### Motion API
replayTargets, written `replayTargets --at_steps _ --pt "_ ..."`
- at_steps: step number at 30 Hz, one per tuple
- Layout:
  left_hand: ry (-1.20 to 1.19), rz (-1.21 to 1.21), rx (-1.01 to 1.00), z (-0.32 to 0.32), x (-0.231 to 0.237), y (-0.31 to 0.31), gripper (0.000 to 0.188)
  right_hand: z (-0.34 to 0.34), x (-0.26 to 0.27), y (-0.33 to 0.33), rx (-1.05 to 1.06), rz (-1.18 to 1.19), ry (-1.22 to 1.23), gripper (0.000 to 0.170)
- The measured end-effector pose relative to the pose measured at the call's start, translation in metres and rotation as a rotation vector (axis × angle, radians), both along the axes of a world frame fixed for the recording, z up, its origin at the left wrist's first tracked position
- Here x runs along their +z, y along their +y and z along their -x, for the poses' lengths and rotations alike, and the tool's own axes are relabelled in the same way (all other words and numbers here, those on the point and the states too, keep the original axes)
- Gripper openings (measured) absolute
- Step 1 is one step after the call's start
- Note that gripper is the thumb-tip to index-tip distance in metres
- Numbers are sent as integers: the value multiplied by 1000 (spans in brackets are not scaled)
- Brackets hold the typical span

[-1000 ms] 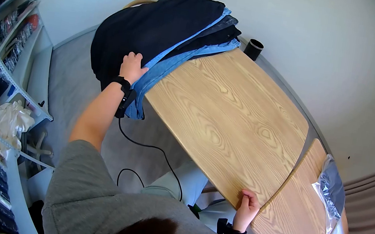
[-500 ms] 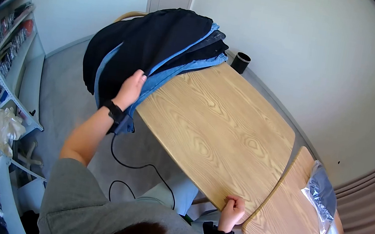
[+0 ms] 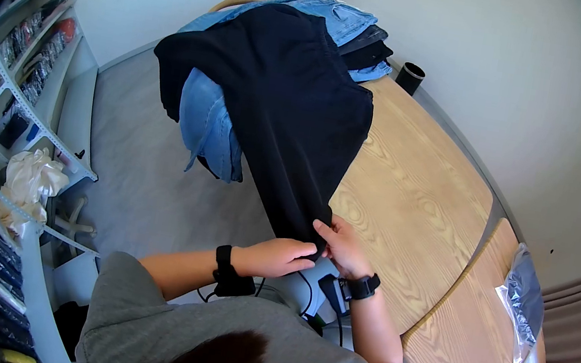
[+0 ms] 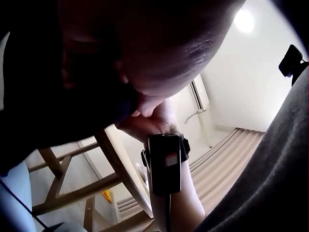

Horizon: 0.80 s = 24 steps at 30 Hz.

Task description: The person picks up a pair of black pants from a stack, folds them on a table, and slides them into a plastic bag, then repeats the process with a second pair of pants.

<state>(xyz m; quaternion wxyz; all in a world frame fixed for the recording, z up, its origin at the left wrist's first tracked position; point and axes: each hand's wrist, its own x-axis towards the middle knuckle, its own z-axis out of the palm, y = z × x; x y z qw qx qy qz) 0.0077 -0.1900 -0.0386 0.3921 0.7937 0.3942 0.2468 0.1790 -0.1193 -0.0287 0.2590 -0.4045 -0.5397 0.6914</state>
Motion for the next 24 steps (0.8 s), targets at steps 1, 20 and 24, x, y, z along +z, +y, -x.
replayTargets --at_steps 1,20,24 --pt "3 3 2 6 2 -2 22 1 -14 8 28 -24 31 18" --pt "262 -481 738 192 154 265 56 2 -15 -11 -178 -310 -197 13" --pt "705 -53 875 177 91 307 93 0 -16 -6 -217 -217 -189 14"
